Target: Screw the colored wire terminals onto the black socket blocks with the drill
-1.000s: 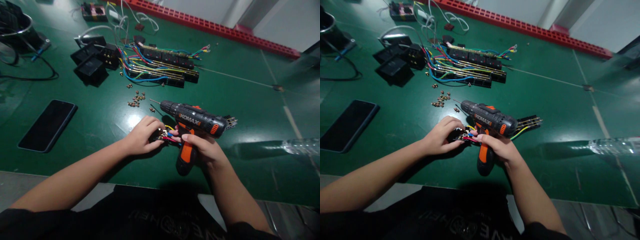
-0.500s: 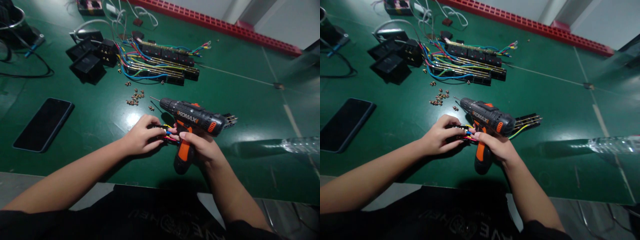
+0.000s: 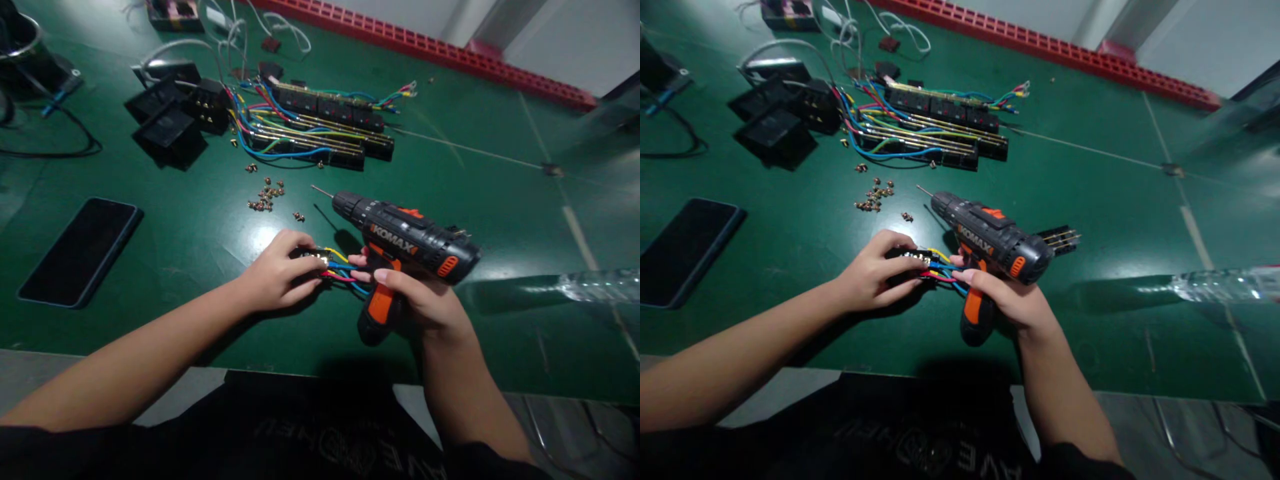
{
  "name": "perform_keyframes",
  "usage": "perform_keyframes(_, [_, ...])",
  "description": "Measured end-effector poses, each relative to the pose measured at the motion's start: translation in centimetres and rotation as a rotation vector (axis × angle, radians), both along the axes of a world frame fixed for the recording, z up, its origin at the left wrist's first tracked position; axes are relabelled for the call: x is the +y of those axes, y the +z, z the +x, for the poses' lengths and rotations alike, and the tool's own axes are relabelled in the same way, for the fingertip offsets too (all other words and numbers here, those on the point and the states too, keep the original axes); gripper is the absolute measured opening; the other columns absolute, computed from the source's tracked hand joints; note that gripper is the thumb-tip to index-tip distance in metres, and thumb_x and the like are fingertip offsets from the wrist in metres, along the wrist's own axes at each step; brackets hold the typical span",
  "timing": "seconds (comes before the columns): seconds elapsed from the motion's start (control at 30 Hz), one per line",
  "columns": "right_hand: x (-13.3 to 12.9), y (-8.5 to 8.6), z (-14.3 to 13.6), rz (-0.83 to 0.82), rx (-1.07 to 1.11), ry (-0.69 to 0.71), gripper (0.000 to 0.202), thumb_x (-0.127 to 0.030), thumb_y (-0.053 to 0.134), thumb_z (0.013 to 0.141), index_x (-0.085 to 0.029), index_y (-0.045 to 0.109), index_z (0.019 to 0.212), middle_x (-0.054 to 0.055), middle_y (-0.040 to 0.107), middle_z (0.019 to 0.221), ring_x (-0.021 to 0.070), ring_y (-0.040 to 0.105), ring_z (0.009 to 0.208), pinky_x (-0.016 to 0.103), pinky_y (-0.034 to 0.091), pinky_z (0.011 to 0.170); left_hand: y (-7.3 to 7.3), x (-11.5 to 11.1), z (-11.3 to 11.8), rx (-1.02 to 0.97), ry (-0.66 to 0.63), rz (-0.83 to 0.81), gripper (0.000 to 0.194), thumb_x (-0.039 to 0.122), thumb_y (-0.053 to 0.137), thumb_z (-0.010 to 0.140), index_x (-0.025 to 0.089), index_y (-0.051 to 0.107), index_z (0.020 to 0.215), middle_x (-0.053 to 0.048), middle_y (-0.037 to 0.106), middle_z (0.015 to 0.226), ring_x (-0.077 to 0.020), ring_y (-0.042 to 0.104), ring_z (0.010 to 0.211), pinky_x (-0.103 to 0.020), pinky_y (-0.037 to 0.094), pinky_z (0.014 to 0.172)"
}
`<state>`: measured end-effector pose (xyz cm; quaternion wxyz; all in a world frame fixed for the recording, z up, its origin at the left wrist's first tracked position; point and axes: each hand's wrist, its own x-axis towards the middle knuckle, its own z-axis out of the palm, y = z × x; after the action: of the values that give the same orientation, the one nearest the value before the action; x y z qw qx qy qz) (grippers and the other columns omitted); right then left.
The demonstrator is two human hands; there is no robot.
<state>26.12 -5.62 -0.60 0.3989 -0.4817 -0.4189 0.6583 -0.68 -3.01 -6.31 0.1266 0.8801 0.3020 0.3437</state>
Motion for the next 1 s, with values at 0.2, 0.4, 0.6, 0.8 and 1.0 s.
perform_keyframes(0.2, [0.5,-0.1,1.4,-0.061,-0.031,-0.054,0.041,-0.036,0.093,0.070,-0.023,0.080,0.106,0.006,0.078,0.112,0.0276,0.075,0.110,0.050,0.061,0.108,0.0,0.0,0.0,0.005,0.007,0.004,0.022,0.027,0.068,0.094,0.018,0.073,0.113,-0.014,0.059,0.118,-0.0264,0.060,0.105,-0.044,0.055,0.092])
perform_keyframes(0.4, [0.5,-0.5,1.7,-0.063,-0.055,0.000,0.039,-0.037,0.089,0.076,-0.022,0.080,0.111,0.008,0.078,0.117,0.0273,0.075,0.111,0.051,0.059,0.111,0.1,0.0,-0.1,0.007,0.016,-0.004,0.025,0.027,0.068,0.092,0.017,0.073,0.115,-0.014,0.059,0.117,-0.0261,0.060,0.104,-0.043,0.056,0.090])
perform_keyframes(0.6, [0.3,-0.3,1.6,-0.037,-0.068,0.004,0.042,-0.036,0.088,0.076,-0.022,0.078,0.114,0.008,0.078,0.115,0.0287,0.075,0.114,0.050,0.058,0.112,0.3,0.0,0.0,-0.009,0.024,-0.031,0.026,0.028,0.067,0.092,0.019,0.070,0.117,-0.013,0.060,0.115,-0.0248,0.060,0.102,-0.042,0.055,0.090])
perform_keyframes(0.8, [0.1,-0.4,1.4,0.007,-0.093,0.017,0.045,-0.036,0.087,0.079,-0.026,0.075,0.122,0.006,0.078,0.118,0.0275,0.073,0.118,0.050,0.055,0.115,0.7,0.0,0.0,-0.063,0.017,-0.150,0.037,0.034,0.070,0.089,0.019,0.065,0.122,-0.012,0.061,0.119,-0.0265,0.061,0.108,-0.044,0.053,0.095])
perform_keyframes(1.0, [0.3,-0.4,1.6,-0.020,-0.132,0.046,0.043,-0.044,0.088,0.076,-0.024,0.079,0.113,0.007,0.078,0.118,0.0271,0.074,0.114,0.049,0.058,0.112,1.4,2.0,-1.2,-0.290,0.276,-0.319,0.034,0.044,0.050,0.100,0.017,0.065,0.115,-0.009,0.067,0.105,-0.0209,0.064,0.095,-0.037,0.054,0.086])
